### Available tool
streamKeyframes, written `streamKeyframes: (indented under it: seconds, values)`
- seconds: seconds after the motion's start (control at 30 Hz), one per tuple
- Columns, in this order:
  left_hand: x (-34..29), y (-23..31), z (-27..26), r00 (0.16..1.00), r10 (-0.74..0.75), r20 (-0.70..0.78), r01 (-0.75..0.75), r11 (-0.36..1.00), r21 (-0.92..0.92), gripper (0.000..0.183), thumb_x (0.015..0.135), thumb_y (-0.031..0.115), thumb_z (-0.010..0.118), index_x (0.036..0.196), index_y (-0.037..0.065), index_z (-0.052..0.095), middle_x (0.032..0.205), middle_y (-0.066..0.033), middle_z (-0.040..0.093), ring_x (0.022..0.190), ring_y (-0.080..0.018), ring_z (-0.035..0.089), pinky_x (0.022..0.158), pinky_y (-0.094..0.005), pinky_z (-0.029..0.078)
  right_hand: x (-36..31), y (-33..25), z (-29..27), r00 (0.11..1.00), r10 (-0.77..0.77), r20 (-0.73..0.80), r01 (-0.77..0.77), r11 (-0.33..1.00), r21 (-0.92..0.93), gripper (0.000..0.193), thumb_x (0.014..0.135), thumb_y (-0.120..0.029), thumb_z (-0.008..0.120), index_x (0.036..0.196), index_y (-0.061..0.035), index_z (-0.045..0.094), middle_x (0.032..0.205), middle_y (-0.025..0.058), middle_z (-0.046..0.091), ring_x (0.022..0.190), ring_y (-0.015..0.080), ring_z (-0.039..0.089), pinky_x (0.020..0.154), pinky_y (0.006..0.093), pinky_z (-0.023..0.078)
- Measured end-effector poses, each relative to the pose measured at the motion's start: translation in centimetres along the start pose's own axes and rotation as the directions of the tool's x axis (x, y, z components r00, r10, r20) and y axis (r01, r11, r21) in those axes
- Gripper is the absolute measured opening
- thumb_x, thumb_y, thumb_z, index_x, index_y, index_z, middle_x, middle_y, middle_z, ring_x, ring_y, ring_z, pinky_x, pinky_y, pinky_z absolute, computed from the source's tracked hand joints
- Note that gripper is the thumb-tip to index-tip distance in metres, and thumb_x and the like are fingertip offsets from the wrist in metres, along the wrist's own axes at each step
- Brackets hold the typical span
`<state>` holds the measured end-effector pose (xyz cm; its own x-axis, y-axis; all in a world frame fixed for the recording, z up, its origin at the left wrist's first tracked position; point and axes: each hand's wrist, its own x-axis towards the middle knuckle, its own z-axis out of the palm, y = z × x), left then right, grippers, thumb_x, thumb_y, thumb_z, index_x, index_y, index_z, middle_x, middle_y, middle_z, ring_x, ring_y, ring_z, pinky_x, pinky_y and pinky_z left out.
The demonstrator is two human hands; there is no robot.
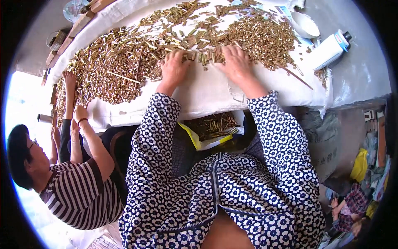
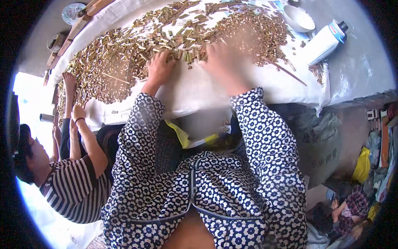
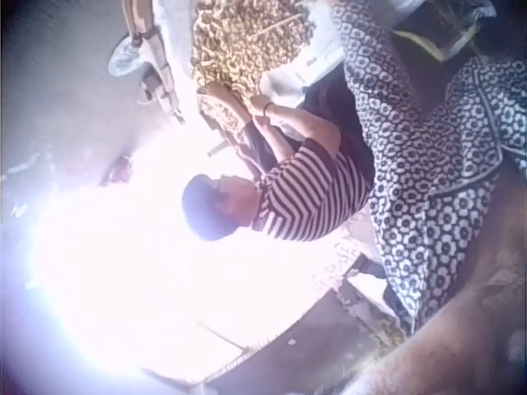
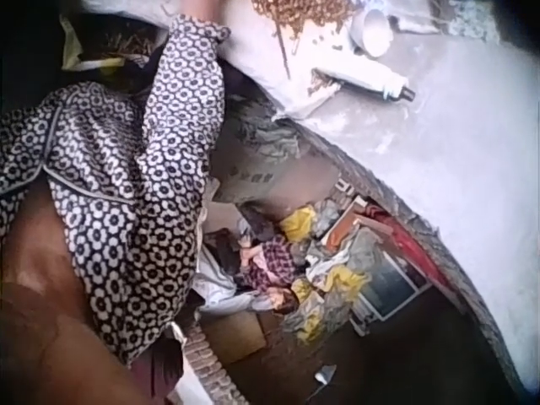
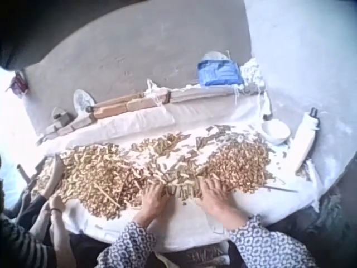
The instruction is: The person assembles small metal components by fitting the pieces together by hand and places the assembled parts into a bag.
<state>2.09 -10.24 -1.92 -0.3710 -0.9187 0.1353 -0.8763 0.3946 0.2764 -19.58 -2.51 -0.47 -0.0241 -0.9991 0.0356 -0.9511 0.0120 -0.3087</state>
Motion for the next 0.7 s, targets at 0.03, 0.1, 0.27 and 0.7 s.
streamKeyframes:
  seconds: [0.03,0.1,0.27,0.7]
  values:
    - [-0.8,0.8,-0.4,0.998,0.049,0.028,-0.049,0.999,-0.015,0.043,0.089,0.034,0.058,0.124,0.011,0.053,0.139,-0.0143,0.043,0.131,-0.0364,0.036,0.109,-0.0542,0.025,-0.3,-0.7,0.5,0.999,-0.042,-0.027,0.043,0.997,0.061,0.067,0.09,-0.048,0.052,0.14,-0.0063,0.035,0.146,0.0186,0.031,0.139,0.0342,0.022,0.115,0.0473,0.016]
    - [-1.9,1.1,0.4,0.992,0.12,-0.048,-0.122,0.991,-0.059,0.04,0.089,0.03,0.057,0.124,0.011,0.053,0.137,-0.0132,0.046,0.128,-0.035,0.039,0.108,-0.0536,0.025,-1.2,-1.9,1.1,0.995,-0.1,-0.012,0.101,0.995,0.026,0.065,0.09,-0.046,0.053,0.139,-0.0068,0.037,0.146,0.018,0.032,0.138,0.034,0.023,0.114,0.0473,0.017]
    - [-4.7,1.2,0.0,0.98,0.189,-0.068,-0.195,0.975,-0.105,0.04,0.086,0.018,0.058,0.124,0.007,0.053,0.129,-0.014,0.052,0.121,-0.0337,0.045,0.103,-0.0444,0.033,-3.5,-3.4,1.7,0.935,-0.344,-0.088,0.353,0.93,0.102,0.053,0.089,-0.034,0.058,0.134,-0.0103,0.044,0.142,0.014,0.038,0.133,0.031,0.032,0.111,0.0458,0.025]
    - [-6.4,3.9,-3.1,0.951,0.181,-0.249,-0.257,0.912,-0.319,0.021,0.078,0.007,0.065,0.099,0.003,0.063,0.096,-0.0135,0.063,0.09,-0.0315,0.06,0.078,-0.0386,0.05,-6.2,1.5,-0.1,0.966,-0.049,-0.252,0.112,0.964,0.24,0.033,0.08,-0.006,0.062,0.112,-0.0023,0.058,0.114,0.0161,0.06,0.108,0.0317,0.056,0.093,0.0369,0.046]
